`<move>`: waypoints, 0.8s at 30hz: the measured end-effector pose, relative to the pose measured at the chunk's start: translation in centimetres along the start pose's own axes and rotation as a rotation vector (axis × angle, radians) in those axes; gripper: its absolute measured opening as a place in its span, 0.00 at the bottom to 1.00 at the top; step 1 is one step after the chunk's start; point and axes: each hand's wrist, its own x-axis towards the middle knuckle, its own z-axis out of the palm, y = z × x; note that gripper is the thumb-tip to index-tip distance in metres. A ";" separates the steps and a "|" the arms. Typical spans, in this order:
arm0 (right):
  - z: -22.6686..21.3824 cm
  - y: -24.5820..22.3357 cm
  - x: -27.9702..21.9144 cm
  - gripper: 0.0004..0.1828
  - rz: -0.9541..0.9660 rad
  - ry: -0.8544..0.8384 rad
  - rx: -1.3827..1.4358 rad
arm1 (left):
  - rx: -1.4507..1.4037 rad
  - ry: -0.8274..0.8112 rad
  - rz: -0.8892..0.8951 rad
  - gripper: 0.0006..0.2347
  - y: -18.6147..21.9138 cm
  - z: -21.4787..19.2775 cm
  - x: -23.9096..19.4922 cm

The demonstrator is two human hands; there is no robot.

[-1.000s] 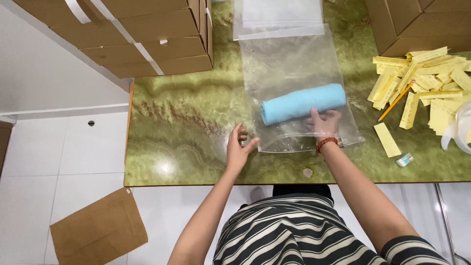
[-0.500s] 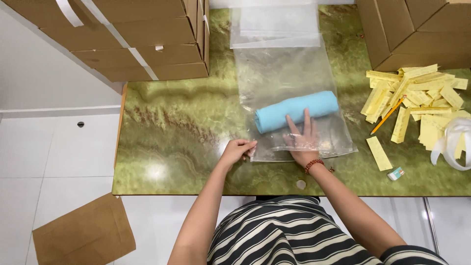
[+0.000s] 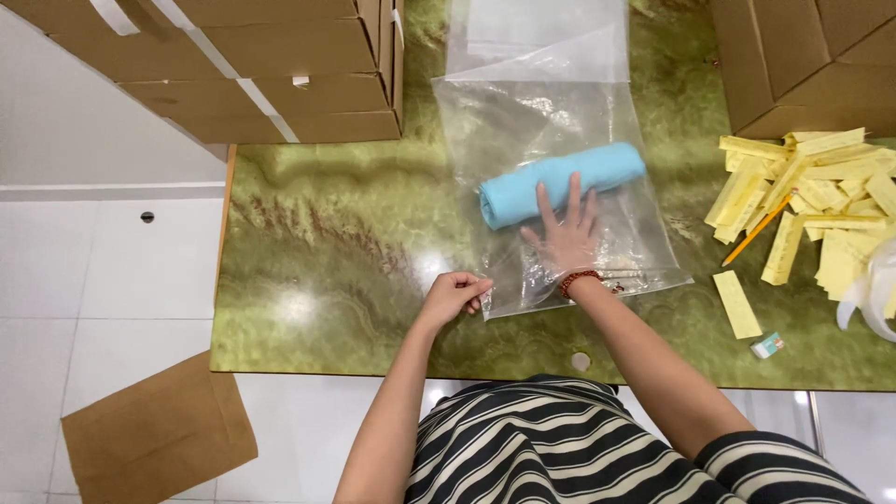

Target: The person ties a white ribbon into a bow on a cardboard box, then writes on a yellow label attached to the box using a pencil. They place the box on a stack, then wrap a rolled blue towel in a clear plastic bag and place it into another cardboard box.

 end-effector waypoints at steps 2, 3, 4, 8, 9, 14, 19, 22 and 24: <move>0.3 0.1 -0.4 0.44 -0.041 0.027 -0.006 | -0.093 0.064 0.009 0.17 -3.1 0.3 1.7; 0.0 0.0 -0.7 0.44 -0.042 0.018 0.001 | -0.091 0.071 0.001 0.17 -1.2 0.5 0.9; -0.3 0.1 -1.1 0.44 -0.015 -0.034 -0.018 | -0.097 0.082 0.026 0.21 0.5 0.9 0.2; 0.0 1.9 -0.7 0.41 -0.023 -0.158 -0.080 | -0.054 0.118 0.100 0.23 4.4 2.4 0.0; 0.3 2.0 -0.6 0.41 -0.019 -0.163 -0.081 | -0.055 0.115 0.095 0.23 4.4 2.3 0.4; 0.2 1.7 0.9 0.37 -0.056 -0.151 -0.084 | -0.039 0.152 0.104 0.15 2.1 2.1 3.6; 0.9 1.4 2.6 0.35 -0.120 -0.105 -0.044 | -0.093 0.097 0.052 0.13 2.9 1.6 2.3; -0.5 -0.3 4.3 0.34 -0.071 -0.182 -0.021 | -0.122 0.081 0.027 0.13 3.2 1.4 2.0; -0.6 -0.7 5.8 0.34 -0.071 -0.190 -0.008 | -0.142 0.084 0.011 0.13 3.7 1.4 1.9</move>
